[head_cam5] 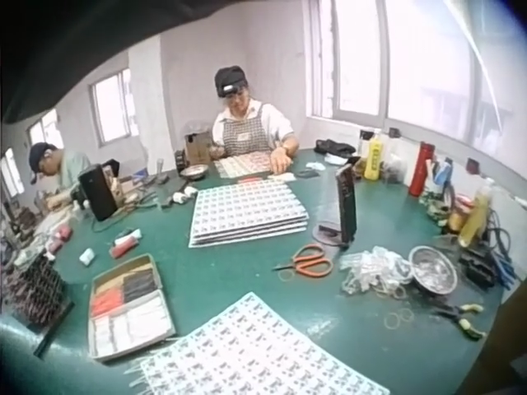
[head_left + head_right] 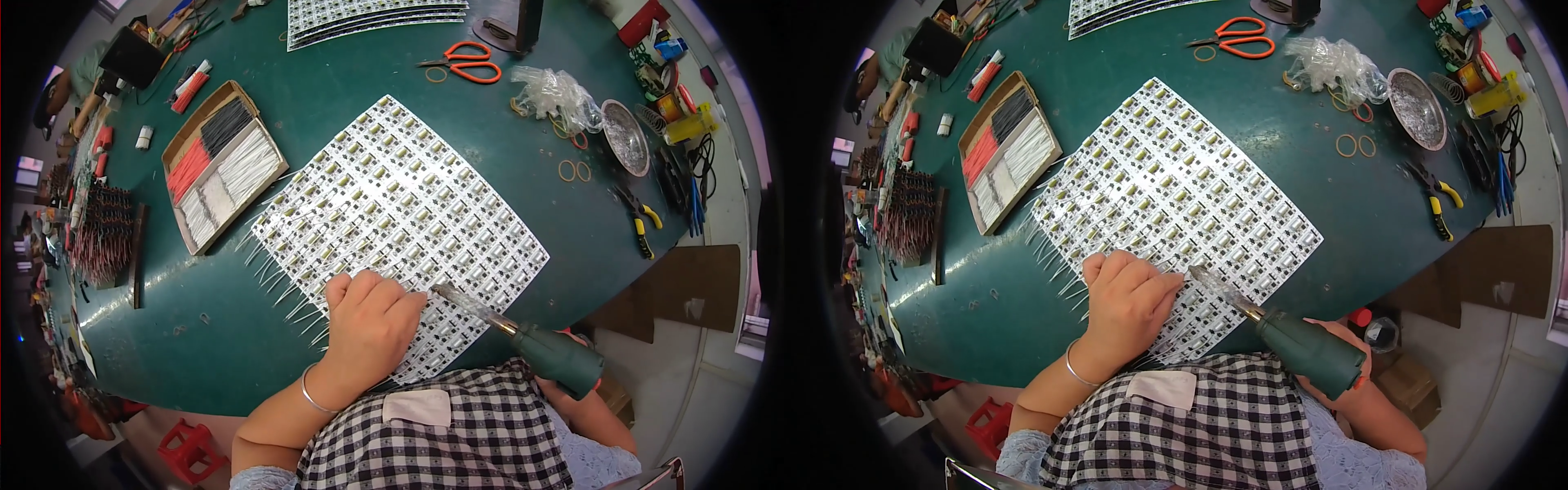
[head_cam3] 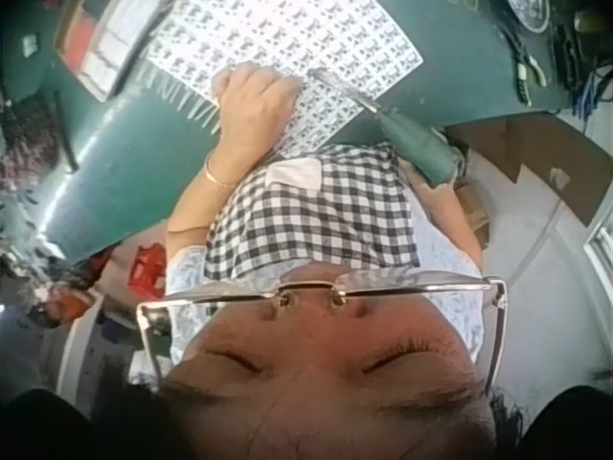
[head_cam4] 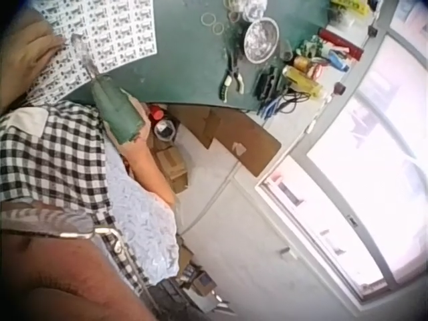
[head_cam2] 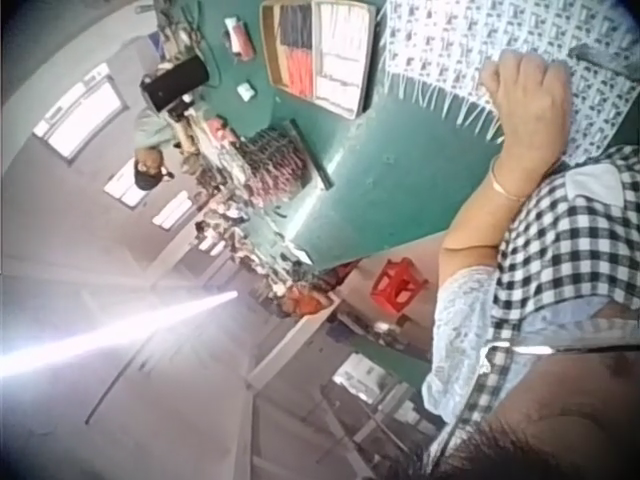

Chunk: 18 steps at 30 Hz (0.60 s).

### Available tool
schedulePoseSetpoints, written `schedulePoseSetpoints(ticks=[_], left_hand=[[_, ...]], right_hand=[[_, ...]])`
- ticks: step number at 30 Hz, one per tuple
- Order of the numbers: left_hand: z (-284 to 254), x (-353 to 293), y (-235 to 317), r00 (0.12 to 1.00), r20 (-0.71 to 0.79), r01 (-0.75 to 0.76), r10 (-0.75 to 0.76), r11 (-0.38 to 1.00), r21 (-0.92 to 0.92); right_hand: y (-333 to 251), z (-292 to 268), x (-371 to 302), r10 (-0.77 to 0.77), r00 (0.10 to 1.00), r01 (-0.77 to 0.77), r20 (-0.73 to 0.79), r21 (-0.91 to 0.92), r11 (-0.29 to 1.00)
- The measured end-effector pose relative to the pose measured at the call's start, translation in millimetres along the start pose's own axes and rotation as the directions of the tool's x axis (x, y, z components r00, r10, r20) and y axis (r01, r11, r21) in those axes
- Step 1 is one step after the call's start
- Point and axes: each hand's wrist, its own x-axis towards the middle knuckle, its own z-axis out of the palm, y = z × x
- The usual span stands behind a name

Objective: The person takes wire sleeves from a box, places them onto components on a circuit board, and solders them using a soldering gun.

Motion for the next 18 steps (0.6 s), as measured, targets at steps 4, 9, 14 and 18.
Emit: schedulePoseSetpoints(ticks=[4, 9, 14, 18], left_hand=[[-2, 2, 0, 1.000, 0.005, 0.006, -0.006, 1.000, -0.015], [0, 1, -2, 1.000, 0.015, 0.011, -0.010, 1.000, -0.017], [0, 1, -2, 1.000, 0.018, 0.009, -0.008, 1.000, -0.025], [1, 0, -1, 1.000, 0.009, 0.011, -0.011, 1.000, -0.023]], right_hand=[[5, 2, -1, -0.050, 0.998, 0.051, 0.024, -0.074, 0.996], [-3, -3, 7, -0.009, 0.997, 0.014, 0.082, -0.059, 0.998], [-8, -11, 12, -0.036, 0.994, 0.044, 0.100, -0.078, 0.996], [-4, -8, 5, 0.032, 0.998, -0.035, 0.050, 0.050, 0.998]])
